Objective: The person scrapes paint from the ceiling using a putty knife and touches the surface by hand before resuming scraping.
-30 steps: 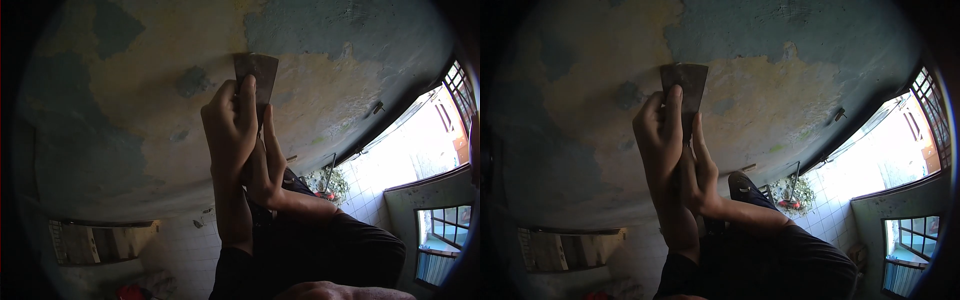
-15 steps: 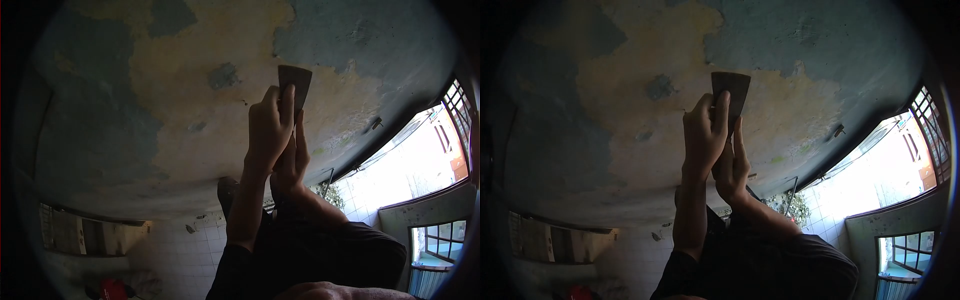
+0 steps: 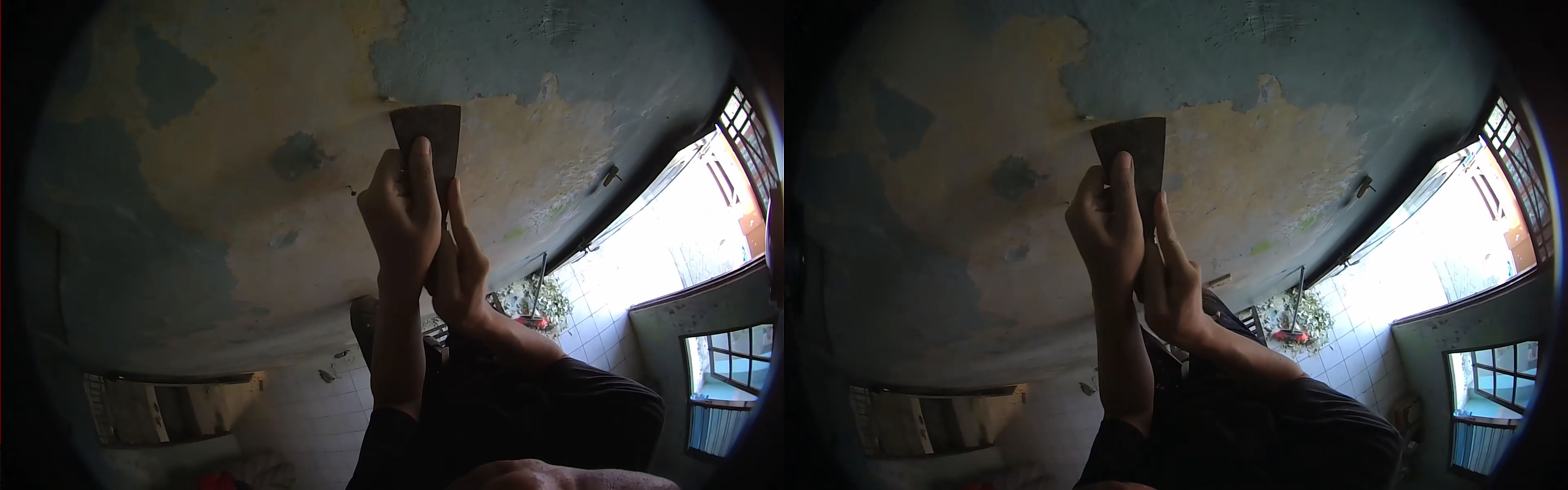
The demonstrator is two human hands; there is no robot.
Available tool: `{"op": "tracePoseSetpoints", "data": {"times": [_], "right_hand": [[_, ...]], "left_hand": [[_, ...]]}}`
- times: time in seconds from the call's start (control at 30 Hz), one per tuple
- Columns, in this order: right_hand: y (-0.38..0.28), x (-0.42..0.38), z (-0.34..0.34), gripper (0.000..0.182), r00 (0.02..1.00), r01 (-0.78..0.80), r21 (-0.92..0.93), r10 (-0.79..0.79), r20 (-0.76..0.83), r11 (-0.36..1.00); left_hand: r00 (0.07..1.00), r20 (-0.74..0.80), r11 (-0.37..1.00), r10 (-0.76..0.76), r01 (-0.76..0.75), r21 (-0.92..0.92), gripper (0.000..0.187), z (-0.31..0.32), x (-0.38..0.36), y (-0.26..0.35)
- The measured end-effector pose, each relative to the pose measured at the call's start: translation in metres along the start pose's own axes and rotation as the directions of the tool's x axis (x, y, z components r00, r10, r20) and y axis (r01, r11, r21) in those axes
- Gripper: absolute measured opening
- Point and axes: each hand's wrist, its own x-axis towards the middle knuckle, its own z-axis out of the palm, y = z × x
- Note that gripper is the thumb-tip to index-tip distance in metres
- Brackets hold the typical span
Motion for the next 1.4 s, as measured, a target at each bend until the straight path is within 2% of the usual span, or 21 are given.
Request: {"op": "tracePoseSetpoints", "data": {"times": [0.07, 0.13, 0.27, 0.37, 0.43, 0.5, 0.57, 0.6, 0.67, 0.77, 0.87, 0.93, 1.07, 1.13, 1.17, 1.23, 1.27, 1.3, 1.33, 1.37, 1.4], "right_hand": [[-0.010, 0.020, 0.001, 0.060, 0.995, -0.093, 0.062, 0.094, -0.016, 0.994], [-0.017, 0.044, -0.005, 0.060, 0.998, -0.031, 0.102, 0.036, -0.047, 0.994], [-0.023, 0.053, -0.018, 0.059, 1.000, 0.022, 0.220, -0.017, -0.023, 0.975], [-0.003, 0.022, -0.017, 0.061, 0.999, -0.028, 0.137, 0.026, 0.022, 0.990], [0.010, -0.004, -0.017, 0.063, 0.996, -0.078, 0.072, 0.074, 0.051, 0.994], [0.011, -0.019, -0.017, 0.060, 0.981, -0.173, -0.007, 0.173, 0.085, 0.985], [0.010, -0.018, -0.014, 0.056, 0.987, -0.103, -0.046, 0.108, 0.116, 0.994], [0.006, -0.014, -0.011, 0.053, 0.988, -0.023, -0.079, 0.034, 0.150, 0.997], [-0.003, -0.007, -0.003, 0.045, 0.986, -0.058, -0.033, 0.062, 0.153, 0.998], [-0.009, -0.007, 0.006, 0.061, 0.996, -0.038, 0.035, 0.035, 0.078, 0.999], [-0.013, -0.007, 0.008, 0.045, 0.984, -0.176, 0.119, 0.169, 0.062, 0.977], [-0.003, 0.000, 0.004, 0.045, 0.967, 0.233, -0.195, -0.205, 0.153, 0.953], [-0.012, -0.005, 0.017, 0.025, 0.986, 0.135, -0.138, -0.119, 0.120, 0.981], [-0.013, -0.008, 0.024, 0.025, 0.970, 0.233, -0.315, -0.195, 0.147, 0.920], [-0.014, -0.012, 0.031, 0.025, 0.971, 0.227, -0.317, -0.188, 0.148, 0.921], [-0.015, -0.014, 0.051, 0.036, 0.998, 0.064, -0.189, -0.066, 0.000, 0.980], [-0.021, -0.013, 0.058, 0.036, 0.998, 0.069, -0.192, -0.069, 0.007, 0.979], [-0.029, -0.010, 0.064, 0.045, 0.999, 0.005, 0.028, -0.004, -0.041, 1.000], [-0.034, -0.007, 0.068, 0.066, 0.995, -0.050, 0.249, 0.070, -0.072, 0.967], [-0.030, -0.007, 0.074, 0.065, 0.995, 0.003, 0.220, 0.020, -0.101, 0.976], [-0.032, -0.006, 0.077, 0.068, 0.993, -0.056, 0.320, 0.086, -0.082, 0.946]], "left_hand": [[0.999, -0.008, 0.998, 0.050, -0.050, 0.023, 0.039, 0.003, 0.014, 0.009], [0.977, -0.072, 0.979, 0.202, -0.203, -0.006, 0.038, 0.010, 0.035, 0.029], [0.959, -0.020, 0.958, 0.282, -0.280, 0.053, 0.035, 0.019, 0.039, 0.043], [0.982, 0.015, 0.980, 0.189, -0.189, 0.058, 0.034, 0.018, 0.008, 0.022], [1.000, 0.014, 1.000, -0.006, 0.006, 0.010, 0.034, 0.013, -0.013, 0.003], [0.998, -0.021, 0.998, -0.060, 0.060, 0.017, 0.035, 0.006, -0.025, -0.006], [0.983, -0.038, 0.982, -0.181, 0.178, -0.062, 0.037, -0.003, -0.026, -0.013], [0.982, -0.040, 0.982, -0.183, 0.180, -0.063, 0.037, -0.005, -0.021, -0.012], [0.994, -0.067, 0.997, -0.080, 0.079, -0.026, 0.039, -0.009, -0.010, -0.001], [0.997, -0.036, 0.997, -0.071, 0.070, -0.019, 0.040, -0.015, -0.004, 0.005], [0.996, -0.066, 0.998, -0.053, 0.054, 0.011, 0.042, -0.016, -0.008, 0.000], [0.997, -0.066, 0.999, -0.052, 0.052, -0.004, 0.043, -0.015, -0.001, 0.002], [0.998, 0.001, 0.997, -0.068, 0.068, 0.030, 0.044, -0.025, 0.007, 0.006], [0.999, 0.029, 0.998, -0.043, 0.041, 0.041, 0.044, -0.032, 0.013, 0.004], [0.998, 0.057, 0.999, -0.016, 0.013, 0.045, 0.044, -0.036, 0.014, 0.004], [0.994, 0.106, 0.994, -0.022, 0.011, 0.107, 0.044, -0.046, 0.021, 0.015], [0.988, 0.151, 0.985, -0.032, 0.006, 0.170, 0.044, -0.051, 0.024, 0.020], [0.986, 0.168, 0.986, 0.019, -0.046, 0.160, 0.043, -0.054, 0.028, 0.021], [0.987, 0.157, 0.986, 0.018, -0.043, 0.159, 0.043, -0.056, 0.030, 0.020], [0.983, 0.176, 0.983, 0.052, -0.082, 0.163, 0.042, -0.059, 0.031, 0.019], [0.977, 0.195, 0.978, 0.091, -0.124, 0.168, 0.042, -0.061, 0.033, 0.016]]}}
